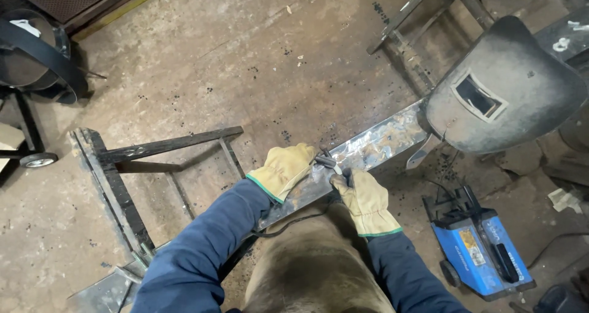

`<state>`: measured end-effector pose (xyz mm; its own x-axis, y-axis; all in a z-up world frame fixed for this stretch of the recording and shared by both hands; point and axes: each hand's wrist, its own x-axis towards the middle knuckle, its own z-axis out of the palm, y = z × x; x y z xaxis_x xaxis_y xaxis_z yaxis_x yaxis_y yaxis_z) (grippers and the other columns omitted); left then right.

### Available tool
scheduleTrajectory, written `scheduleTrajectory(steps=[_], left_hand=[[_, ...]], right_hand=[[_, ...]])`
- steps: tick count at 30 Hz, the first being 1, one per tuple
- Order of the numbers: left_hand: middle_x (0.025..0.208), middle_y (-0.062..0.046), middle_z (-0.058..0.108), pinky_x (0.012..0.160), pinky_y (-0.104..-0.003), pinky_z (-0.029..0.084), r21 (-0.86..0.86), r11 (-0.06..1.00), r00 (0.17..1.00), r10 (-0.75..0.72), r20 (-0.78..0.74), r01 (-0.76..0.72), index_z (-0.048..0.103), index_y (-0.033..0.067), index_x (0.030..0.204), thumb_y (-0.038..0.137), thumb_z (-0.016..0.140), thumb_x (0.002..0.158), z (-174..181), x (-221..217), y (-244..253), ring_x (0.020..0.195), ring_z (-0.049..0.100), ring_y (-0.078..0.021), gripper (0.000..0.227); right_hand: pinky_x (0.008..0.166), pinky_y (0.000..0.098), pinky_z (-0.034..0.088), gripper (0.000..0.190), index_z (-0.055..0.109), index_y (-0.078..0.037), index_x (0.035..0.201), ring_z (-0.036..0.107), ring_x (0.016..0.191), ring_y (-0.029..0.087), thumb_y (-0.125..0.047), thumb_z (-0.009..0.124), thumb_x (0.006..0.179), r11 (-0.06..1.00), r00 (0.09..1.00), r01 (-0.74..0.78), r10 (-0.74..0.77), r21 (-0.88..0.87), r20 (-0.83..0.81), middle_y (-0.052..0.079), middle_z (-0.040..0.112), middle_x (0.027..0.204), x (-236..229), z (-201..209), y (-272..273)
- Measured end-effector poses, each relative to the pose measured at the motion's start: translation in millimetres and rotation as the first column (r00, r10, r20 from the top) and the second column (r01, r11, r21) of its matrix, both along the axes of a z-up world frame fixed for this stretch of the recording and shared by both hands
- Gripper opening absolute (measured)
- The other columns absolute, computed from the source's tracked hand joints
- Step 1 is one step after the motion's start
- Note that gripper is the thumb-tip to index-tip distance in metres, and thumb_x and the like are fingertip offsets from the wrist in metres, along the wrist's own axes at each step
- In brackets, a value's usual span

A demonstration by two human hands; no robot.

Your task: Welding and assembling metal pieces together on a sawhorse workbench.

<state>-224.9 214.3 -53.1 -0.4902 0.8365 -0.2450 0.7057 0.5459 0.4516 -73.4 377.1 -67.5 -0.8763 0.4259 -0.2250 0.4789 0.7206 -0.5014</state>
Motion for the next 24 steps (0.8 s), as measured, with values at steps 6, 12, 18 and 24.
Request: scheduleTrajectory(steps=[6,12,18,24], left_hand=[[0.104,-0.015,0.07,0.073,-0.048,0.055,0.029,0.999,0.999,0.028,0.023,-0.028,0.065,0.0092,0.112,0.018,0.049,0.096,2,3,6,0.097,0.07,-0.0341,0.024],[0.102,-0.015,0.07,0.073,-0.048,0.056,-0.039,0.999,0.999,-0.014,-0.033,0.013,0.065,0.0095,0.111,0.017,0.05,0.096,-6,2,5,0.094,0.071,-0.0336,0.022],[0.098,-0.015,0.07,0.073,-0.048,0.056,0.004,0.999,0.998,-0.039,-0.057,0.039,0.065,0.0091,0.112,0.016,0.051,0.094,-1,1,6,0.091,0.071,-0.0348,0.024],[0.096,-0.017,0.069,0.071,-0.049,0.056,-0.008,0.993,0.987,-0.12,-0.107,0.12,0.064,0.0032,0.107,0.016,0.07,0.069,26,-1,8,0.09,0.07,-0.0376,0.041]], right_hand=[[0.072,0.0438,0.055,0.039,0.075,-0.013,0.107,0.071,0.088,0.033,-0.045,0.072,0.084,0.992,0.999,0.052,-0.051,-0.112,0.017,0.014,0.075,0.093,-2,3,1],[0.073,0.0411,0.055,0.049,0.074,-0.008,0.107,0.072,0.088,0.032,-0.044,0.079,0.075,0.975,0.995,0.093,-0.085,-0.201,0.044,0.014,0.076,0.094,16,-5,8],[0.078,0.0382,0.059,0.039,0.076,-0.009,0.097,0.075,0.084,0.028,-0.045,0.075,0.084,0.957,0.983,0.184,-0.184,-0.223,0.023,0.012,0.076,0.09,59,-49,22],[0.08,0.0492,0.054,0.055,0.069,-0.008,0.117,0.067,0.096,0.039,-0.041,0.075,0.073,0.98,0.99,-0.129,0.137,-0.15,0.044,0.019,0.071,0.107,4,-93,42]])
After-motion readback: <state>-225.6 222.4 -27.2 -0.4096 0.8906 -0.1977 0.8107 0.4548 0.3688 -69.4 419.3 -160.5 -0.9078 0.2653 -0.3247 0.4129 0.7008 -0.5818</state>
